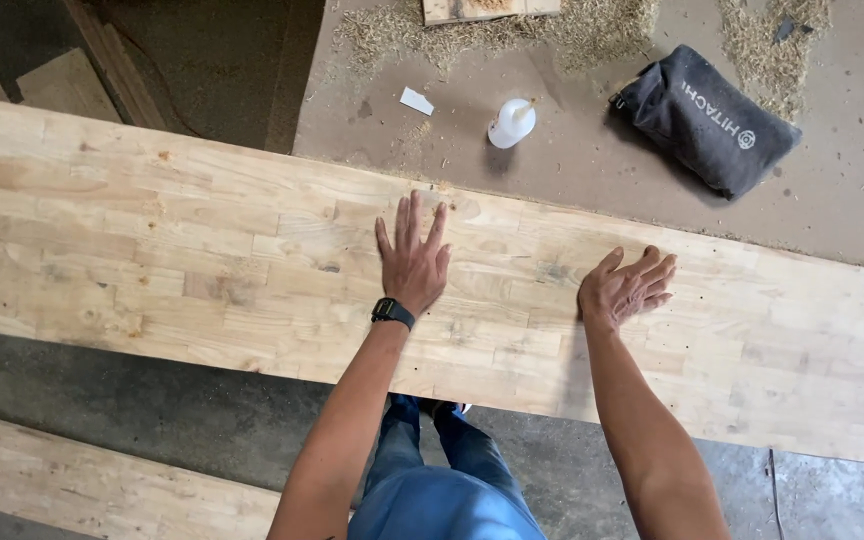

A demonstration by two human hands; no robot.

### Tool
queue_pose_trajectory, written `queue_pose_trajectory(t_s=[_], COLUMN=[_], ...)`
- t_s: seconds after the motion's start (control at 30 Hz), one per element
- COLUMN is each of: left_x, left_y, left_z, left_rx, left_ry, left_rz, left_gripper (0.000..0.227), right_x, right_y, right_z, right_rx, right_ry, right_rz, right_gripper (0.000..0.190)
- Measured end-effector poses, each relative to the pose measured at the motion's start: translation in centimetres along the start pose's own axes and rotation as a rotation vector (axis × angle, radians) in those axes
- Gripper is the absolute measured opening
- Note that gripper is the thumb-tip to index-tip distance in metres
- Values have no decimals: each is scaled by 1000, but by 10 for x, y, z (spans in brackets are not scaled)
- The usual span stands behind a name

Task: The person applies glue from a white bottle onto a long wooden plank resting on a workbench. They squeeze the bottle to dispense the adhesive along the surface and then use their hands to spread the glue evenly across the wood.

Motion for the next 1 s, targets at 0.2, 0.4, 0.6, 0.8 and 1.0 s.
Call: queue_pose_trajectory(t_s=[0.2,0.4,0.6,0.8,1.0], left_x=[-4,-5,-8,-21,2], left_y=[20,31,80,232,384], left_z=[-18,-17,-35,-88,-86], left_rx=[-20,99,169,-148,-260], left_ry=[-43,-28,-68,-227,-361], left_rz=[12,-89,113,407,163], left_gripper=[60,62,40,19,24], right_x=[4,-2,-11,-11,-11], right_y=[3,1,3,5,9], right_z=[2,-1,-9,-10,-15], right_rx=[-11,4,14,19,26], right_ry=[-23,-38,-26,-61,-78], right_rz=[6,4,-8,-56,-85], right_gripper=[47,49,49,52,50])
Point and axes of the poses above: each hand's wrist, its own y-axis towards the middle knuckle, its own x-axis out of the palm, z = x × y, the point moved 9 cm from there along y, towards the middle knuckle, and after that the axes turned 10 degrees about -y, right-handed, at the moved point
